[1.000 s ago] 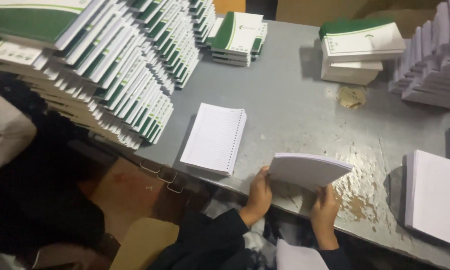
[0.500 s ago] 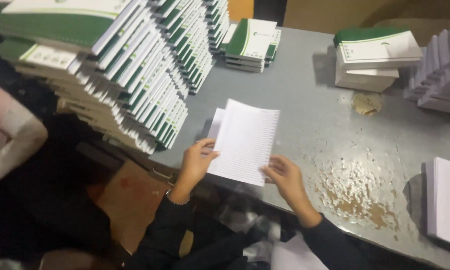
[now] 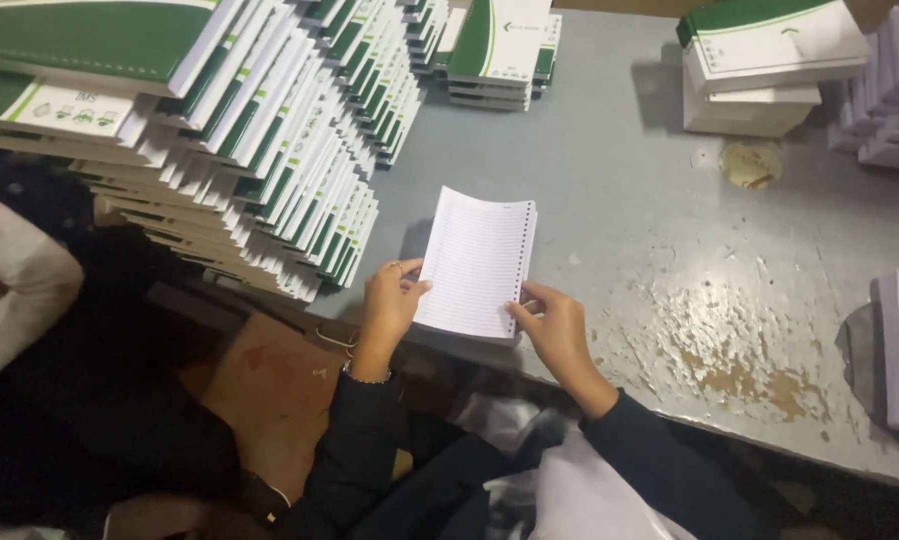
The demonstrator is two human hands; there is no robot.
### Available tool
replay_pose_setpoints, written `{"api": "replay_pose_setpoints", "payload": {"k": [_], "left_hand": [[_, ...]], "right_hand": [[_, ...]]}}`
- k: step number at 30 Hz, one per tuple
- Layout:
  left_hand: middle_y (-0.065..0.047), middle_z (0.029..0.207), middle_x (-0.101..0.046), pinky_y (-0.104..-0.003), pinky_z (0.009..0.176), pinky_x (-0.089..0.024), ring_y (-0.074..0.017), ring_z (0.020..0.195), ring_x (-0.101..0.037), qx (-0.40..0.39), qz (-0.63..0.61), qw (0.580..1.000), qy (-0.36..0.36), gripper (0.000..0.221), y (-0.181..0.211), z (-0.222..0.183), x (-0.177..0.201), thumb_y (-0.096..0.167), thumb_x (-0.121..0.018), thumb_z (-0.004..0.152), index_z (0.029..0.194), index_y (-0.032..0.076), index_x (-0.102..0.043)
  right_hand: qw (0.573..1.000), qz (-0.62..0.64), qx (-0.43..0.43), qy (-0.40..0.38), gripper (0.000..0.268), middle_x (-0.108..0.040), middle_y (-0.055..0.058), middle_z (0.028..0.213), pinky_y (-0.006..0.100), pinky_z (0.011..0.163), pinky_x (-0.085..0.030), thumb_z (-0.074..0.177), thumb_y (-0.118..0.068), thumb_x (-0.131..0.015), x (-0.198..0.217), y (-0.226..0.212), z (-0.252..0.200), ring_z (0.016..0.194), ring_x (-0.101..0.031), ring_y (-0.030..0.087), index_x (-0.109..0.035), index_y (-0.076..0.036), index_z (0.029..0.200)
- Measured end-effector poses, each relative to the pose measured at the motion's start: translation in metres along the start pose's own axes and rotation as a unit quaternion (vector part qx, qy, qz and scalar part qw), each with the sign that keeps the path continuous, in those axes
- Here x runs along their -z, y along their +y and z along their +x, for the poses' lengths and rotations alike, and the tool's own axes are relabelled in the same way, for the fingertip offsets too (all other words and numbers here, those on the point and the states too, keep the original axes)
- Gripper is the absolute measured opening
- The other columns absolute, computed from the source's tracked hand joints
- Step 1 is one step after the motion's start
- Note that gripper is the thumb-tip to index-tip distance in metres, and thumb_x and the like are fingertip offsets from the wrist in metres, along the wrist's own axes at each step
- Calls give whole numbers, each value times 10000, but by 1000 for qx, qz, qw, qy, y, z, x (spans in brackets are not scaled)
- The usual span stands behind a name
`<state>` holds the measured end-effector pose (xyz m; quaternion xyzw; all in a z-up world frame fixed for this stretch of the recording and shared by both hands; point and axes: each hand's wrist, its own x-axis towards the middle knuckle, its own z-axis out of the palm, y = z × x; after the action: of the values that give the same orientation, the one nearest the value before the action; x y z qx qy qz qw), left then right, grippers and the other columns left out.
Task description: Inspecting and stacking notebook pages and covers in preparation for binding.
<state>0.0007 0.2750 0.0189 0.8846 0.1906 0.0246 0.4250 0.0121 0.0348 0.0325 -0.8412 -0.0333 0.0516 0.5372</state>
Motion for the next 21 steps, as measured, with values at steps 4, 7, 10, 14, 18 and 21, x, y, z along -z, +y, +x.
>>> {"api": "replay_pose_setpoints", "payload": {"k": [4, 7, 10, 14, 18, 21], "left_hand": [[-133, 1118, -715, -377, 801, -622, -313, 1002, -734, 7, 16, 1000, -5, 360, -6, 2, -2, 141, -769, 884, 1232, 61, -720], [-203, 1151, -683, -427, 833, -605, -377, 1027, -711, -8, 4, 1000, -16, 375, -32, 16, -9, 147, -745, 905, 1251, 11, -695], [-262, 1217, -644, -482, 885, -577, -432, 1080, -678, -14, -1, 999, -48, 436, -37, 15, -14, 209, -726, 929, 1294, -20, -658], [-265, 1316, -620, -519, 944, -555, -432, 1165, -645, 22, 39, 996, -82, 516, 9, -10, 15, 390, -664, 985, 1352, 29, -641], [-279, 1356, -612, -556, 1002, -514, -446, 1226, -603, 47, 67, 992, -95, 655, 26, -14, 23, 493, -591, 996, 1437, 10, -561], [-297, 1387, -586, -594, 1011, -495, -465, 1274, -554, 77, 48, 991, -98, 714, 25, -11, 20, 549, -511, 1020, 1492, 13, -497]], "right_hand": [[1000, -19, -3, -7, 433, -759, 258, 995, 405, 666, -651, 848, -69, -806, 1, -7, -2, 875, -768, 361, -674, 100, 1224], [999, -32, 18, -11, 444, -754, 264, 970, 435, 661, -640, 855, -125, -810, -12, 27, 12, 876, -755, 399, -677, 113, 1205], [998, -55, 38, 12, 456, -744, 259, 906, 457, 635, -624, 883, -233, -802, -14, 50, 19, 831, -748, 415, -694, 114, 1157], [990, -116, 73, 16, 574, -733, 209, 830, 441, 650, -603, 995, -433, -653, 10, 26, 3, 794, -739, 381, -680, 103, 1197], [992, -121, 7, 46, 527, -776, 152, 984, 382, 747, -610, 1011, -455, -615, 49, 55, 5, 914, -760, 303, -666, -23, 1308], [988, -104, -53, 100, 490, -729, 219, 1184, 496, 933, -570, 1027, -401, -578, 103, 69, -7, 1124, -680, 414, -640, -34, 1344]]}}
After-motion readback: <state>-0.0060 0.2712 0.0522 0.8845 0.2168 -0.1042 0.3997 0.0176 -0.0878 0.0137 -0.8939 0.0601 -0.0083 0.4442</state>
